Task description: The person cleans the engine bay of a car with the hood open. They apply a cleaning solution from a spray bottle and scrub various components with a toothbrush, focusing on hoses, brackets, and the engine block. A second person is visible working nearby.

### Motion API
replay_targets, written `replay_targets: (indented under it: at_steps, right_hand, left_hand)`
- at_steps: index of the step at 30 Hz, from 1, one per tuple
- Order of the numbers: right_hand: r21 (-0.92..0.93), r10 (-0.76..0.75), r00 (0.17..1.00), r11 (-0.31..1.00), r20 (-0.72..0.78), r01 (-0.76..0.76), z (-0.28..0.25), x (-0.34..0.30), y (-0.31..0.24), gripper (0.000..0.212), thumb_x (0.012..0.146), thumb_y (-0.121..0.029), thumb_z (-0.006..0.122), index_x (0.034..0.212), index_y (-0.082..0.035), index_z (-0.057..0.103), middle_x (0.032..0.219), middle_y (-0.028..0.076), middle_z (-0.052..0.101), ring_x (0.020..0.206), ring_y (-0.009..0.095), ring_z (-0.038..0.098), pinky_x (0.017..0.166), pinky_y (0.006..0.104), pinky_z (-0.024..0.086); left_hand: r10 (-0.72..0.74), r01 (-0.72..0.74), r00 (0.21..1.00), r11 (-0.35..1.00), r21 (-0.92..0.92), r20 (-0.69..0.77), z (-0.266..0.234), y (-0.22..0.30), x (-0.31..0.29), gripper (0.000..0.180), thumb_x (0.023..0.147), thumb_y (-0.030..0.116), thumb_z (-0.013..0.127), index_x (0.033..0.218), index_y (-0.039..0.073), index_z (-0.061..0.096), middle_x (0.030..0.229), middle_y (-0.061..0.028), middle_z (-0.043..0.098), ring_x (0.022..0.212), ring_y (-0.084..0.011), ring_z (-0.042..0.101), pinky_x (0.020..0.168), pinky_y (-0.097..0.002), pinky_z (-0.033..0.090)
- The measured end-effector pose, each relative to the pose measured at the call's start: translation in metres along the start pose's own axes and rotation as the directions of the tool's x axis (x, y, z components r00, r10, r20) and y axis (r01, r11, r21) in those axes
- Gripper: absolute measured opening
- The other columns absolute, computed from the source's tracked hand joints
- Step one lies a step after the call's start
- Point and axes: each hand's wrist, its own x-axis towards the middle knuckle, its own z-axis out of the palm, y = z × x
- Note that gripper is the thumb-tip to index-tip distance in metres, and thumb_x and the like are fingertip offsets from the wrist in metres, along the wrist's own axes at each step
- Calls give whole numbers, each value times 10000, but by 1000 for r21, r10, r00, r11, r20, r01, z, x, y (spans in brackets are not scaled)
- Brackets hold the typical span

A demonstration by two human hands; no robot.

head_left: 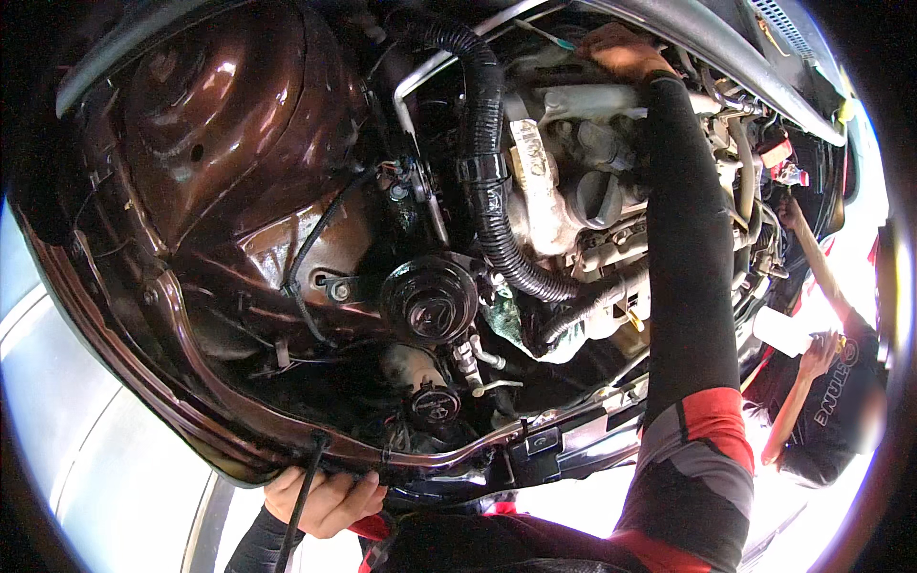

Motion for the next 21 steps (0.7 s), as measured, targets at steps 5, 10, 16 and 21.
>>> replay_targets:
  at_steps: [5, 10, 16, 21]
  right_hand:
    - [-140, 37, 945, 986, -325, -87, -4, -3, 15, 383, 961, -416, 691, 1230, -156, 776, 1260, 158, 759, 1160, 372, 713, 1029, 446, 549]
    - [-198, 15, 825, 968, -565, -153, 0, -11, 15, 448, 935, -382, 709, 1293, -114, 743, 1340, 191, 717, 1262, 408, 642, 1110, 473, 487]
    - [-227, -8, 771, 958, -637, -177, -1, -16, 9, 541, 904, -342, 729, 1368, -65, 703, 1436, 230, 667, 1385, 452, 557, 1206, 505, 413]
    - [-210, -46, 810, 973, -584, -96, -1, -17, 8, 530, 870, -271, 764, 1357, -70, 704, 1407, 247, 673, 1366, 471, 564, 1174, 510, 440]
  left_hand:
    - [8, -8, 1000, 1000, -3, -21, 2, -1, 0, 338, 820, 407, 897, 1097, 228, 818, 805, 133, 649, 640, -51, 568, 663, -245, 401]
    - [0, 0, 997, 1000, 2, -82, 8, -2, 0, 311, 819, 403, 897, 1066, 231, 820, 782, 136, 635, 613, -49, 545, 656, -239, 383]
    - [-20, 20, 999, 1000, -15, -25, 5, 0, -1, 285, 819, 401, 893, 1040, 237, 822, 777, 141, 634, 590, -40, 524, 635, -245, 348]
    - [-14, 14, 998, 1000, -6, -67, 8, 0, -1, 283, 817, 404, 888, 1040, 244, 815, 781, 140, 637, 591, -45, 532, 648, -244, 357]
